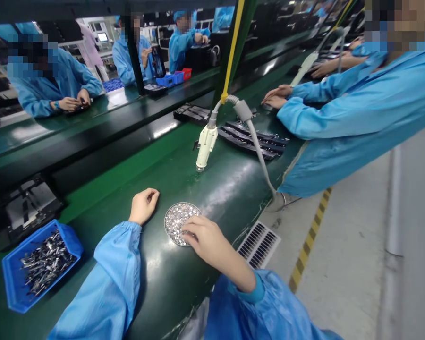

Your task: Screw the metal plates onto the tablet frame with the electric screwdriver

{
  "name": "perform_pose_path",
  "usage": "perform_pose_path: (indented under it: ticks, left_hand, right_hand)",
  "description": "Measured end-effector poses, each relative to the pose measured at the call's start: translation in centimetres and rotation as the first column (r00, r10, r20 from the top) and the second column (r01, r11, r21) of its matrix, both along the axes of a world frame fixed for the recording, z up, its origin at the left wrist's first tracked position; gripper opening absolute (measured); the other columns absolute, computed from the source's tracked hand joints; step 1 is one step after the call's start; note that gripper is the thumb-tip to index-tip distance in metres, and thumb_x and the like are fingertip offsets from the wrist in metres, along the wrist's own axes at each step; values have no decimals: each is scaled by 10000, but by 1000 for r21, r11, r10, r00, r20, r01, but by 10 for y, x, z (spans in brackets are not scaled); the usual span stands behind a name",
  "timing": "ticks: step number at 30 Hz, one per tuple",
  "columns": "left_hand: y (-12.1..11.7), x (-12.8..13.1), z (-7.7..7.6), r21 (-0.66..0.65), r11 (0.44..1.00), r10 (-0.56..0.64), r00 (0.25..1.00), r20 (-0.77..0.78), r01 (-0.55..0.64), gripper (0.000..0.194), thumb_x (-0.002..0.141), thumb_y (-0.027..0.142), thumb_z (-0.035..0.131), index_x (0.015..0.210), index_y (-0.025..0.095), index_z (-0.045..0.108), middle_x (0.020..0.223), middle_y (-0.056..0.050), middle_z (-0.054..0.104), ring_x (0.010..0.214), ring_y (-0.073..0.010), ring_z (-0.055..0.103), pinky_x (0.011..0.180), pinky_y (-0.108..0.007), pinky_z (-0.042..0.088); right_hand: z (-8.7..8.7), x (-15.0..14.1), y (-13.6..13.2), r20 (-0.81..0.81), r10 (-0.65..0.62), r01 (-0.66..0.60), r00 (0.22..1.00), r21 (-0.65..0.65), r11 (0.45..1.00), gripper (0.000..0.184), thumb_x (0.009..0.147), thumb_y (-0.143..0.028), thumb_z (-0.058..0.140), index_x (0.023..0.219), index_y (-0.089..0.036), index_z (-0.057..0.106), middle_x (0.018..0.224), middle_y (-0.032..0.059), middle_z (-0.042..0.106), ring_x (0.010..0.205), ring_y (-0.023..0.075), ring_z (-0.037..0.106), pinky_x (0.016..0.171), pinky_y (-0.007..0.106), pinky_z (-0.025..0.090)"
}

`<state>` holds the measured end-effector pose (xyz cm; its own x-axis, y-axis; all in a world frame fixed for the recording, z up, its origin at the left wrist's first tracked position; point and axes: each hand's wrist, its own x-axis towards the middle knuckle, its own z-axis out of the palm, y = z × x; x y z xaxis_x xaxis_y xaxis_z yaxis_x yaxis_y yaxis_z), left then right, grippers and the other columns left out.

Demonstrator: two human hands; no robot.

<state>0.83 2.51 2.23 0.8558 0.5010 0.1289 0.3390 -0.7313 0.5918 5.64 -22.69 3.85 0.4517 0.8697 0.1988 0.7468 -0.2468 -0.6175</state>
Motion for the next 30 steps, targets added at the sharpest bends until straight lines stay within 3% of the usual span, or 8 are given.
perform_pose_path:
  ticks: [4,7,10,15,19,24,26,30]
  left_hand:
    - [1,0,2,15,1000,-6,1000,-3,7,181,979,223,578,932,192,749,810,-20,713,742,-168,639,713,-252,424]
    - [3,0,2,16,1000,-17,1000,-3,17,191,980,228,568,948,186,751,818,-26,719,736,-169,640,705,-253,424]
    - [4,1,1,6,1000,-20,1000,5,20,193,980,230,568,942,187,752,813,-27,721,730,-173,638,697,-258,416]
    - [3,1,-2,-9,1000,-17,1000,18,17,168,969,206,586,932,191,750,826,-24,727,745,-179,642,703,-263,404]
    - [3,0,-1,-5,1000,-22,1000,17,22,166,969,199,588,939,191,751,807,-21,720,734,-178,639,698,-261,399]
    - [2,1,1,-4,1000,-16,1000,22,16,184,972,228,578,944,194,757,785,-24,708,730,-185,638,699,-263,402]
    - [1,1,1,-7,1000,-10,1000,21,10,189,969,243,575,938,198,756,784,-24,706,739,-188,640,704,-264,404]
    - [2,1,-2,-13,1000,-9,1000,4,9,200,973,262,564,933,203,750,800,-24,707,763,-188,646,709,-265,404]
  right_hand:
    - [1,-5,25,63,54,-54,997,2,999,126,988,-146,664,981,-207,774,1022,61,724,959,241,667,872,359,547]
    - [1,11,36,171,-40,43,984,-17,999,171,1002,-133,632,926,-189,774,972,78,718,929,251,655,873,372,541]
    - [4,22,25,224,-126,141,966,-51,989,190,1019,-163,622,905,-186,772,941,82,704,897,245,658,848,368,543]
    - [10,3,9,108,-24,36,994,-110,993,72,976,-166,715,951,-188,778,936,52,701,892,217,679,811,317,540]
    - [10,-1,27,123,16,-3,992,-106,994,204,987,-63,635,970,-198,787,965,52,718,927,211,681,841,307,538]
    - [12,27,28,255,-107,162,961,-205,965,309,956,31,579,1053,-173,790,1019,92,725,958,251,675,863,353,550]
    - [15,29,16,254,-81,140,964,-222,965,298,961,26,573,1050,-163,787,1024,93,722,956,252,673,867,361,550]
    - [20,11,0,141,47,-23,989,-167,986,160,989,-88,648,1022,-174,778,1048,78,710,967,239,669,887,352,539]
